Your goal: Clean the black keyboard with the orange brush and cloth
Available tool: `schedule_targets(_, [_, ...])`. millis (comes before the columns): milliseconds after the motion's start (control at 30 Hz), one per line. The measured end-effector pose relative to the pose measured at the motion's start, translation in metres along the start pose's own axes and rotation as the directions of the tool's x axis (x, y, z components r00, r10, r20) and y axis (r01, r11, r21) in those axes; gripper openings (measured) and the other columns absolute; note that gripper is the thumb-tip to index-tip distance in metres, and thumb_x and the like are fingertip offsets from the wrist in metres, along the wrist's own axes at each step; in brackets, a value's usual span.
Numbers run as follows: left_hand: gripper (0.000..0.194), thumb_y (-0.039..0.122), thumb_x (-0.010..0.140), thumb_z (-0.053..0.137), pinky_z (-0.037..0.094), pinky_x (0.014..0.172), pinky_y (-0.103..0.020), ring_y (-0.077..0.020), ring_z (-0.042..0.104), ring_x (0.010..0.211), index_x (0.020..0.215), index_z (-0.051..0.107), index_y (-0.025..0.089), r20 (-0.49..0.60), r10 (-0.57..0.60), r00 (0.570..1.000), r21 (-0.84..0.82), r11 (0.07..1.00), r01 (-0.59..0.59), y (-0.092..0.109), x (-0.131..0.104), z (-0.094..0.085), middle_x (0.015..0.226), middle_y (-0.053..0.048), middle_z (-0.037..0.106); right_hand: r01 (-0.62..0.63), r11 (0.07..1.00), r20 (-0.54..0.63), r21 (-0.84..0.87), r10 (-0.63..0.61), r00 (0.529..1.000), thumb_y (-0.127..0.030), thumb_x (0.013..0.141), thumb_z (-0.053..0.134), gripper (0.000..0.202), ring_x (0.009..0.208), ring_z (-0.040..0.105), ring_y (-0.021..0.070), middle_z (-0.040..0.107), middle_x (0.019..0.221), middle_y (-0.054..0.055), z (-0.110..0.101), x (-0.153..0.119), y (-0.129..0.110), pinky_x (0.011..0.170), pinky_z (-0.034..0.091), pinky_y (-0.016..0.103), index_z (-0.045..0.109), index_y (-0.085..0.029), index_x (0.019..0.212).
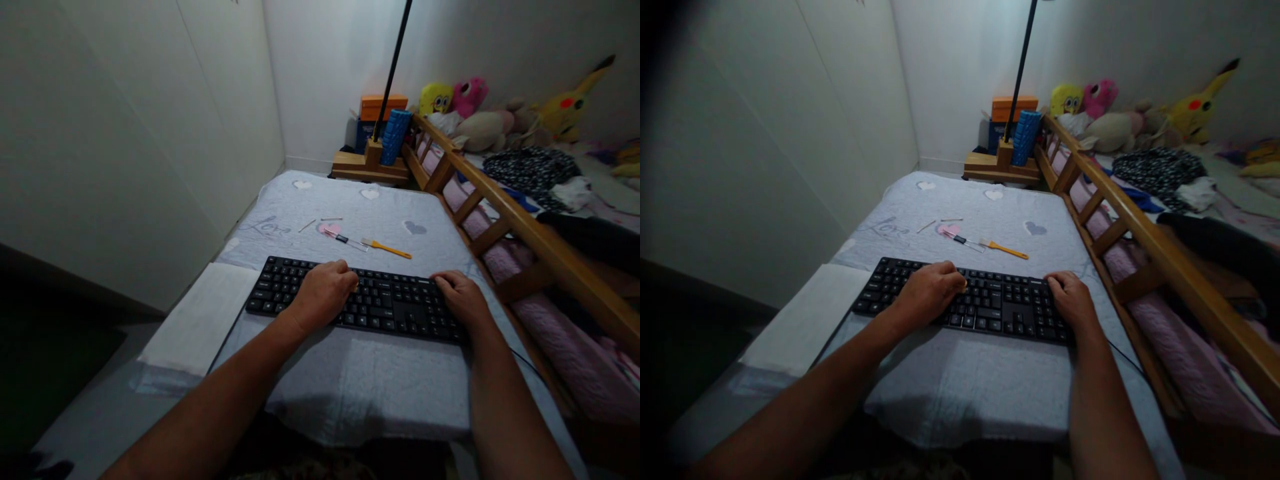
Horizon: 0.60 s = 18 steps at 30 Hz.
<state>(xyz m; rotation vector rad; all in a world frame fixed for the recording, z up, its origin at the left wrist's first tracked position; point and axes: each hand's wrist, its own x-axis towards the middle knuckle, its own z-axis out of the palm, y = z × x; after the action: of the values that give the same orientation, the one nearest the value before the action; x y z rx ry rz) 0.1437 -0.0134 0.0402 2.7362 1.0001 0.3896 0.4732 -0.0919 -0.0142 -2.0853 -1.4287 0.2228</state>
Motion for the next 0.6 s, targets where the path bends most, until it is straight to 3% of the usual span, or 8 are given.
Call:
schedule_targets(133, [0.026,0.023,0.097,0.049,0.044,0.074,-0.031,-0.0192,0.061,0.082,0.089,0.074,0.02,0.036,-0.013,0.999,-0.003,1.0,0.013,-0.007,-0.003,0.002,0.092,-0.005,0.068,0.0,1.0,0.0,0.007,0.0,1.0,-0.043,0.082,0.045,0.036,0.098,0.066,0.0266,0.073,0.098,0.011,-0.001,-0.001,-0.001,0.095,0.047,0.039,0.073,-0.019,0.084])
schedule_targets(600, [0.025,0.025,0.096,0.05,0.039,0.07,-0.028,-0.0171,0.06,0.08,0.09,0.075,0.02,0.054,-0.219,0.974,0.034,0.976,0.217,-0.041,-0.034,-0.023,0.093,-0.005,0.067,0.022,1.0,-0.02,0.017,-0.022,1.0,-0.043,0.082,0.047,0.033,0.095,0.066,0.0263,0.074,0.095,0.01,0.001,0.0,0.0,0.093,0.048,0.039,0.072,-0.021,0.081])
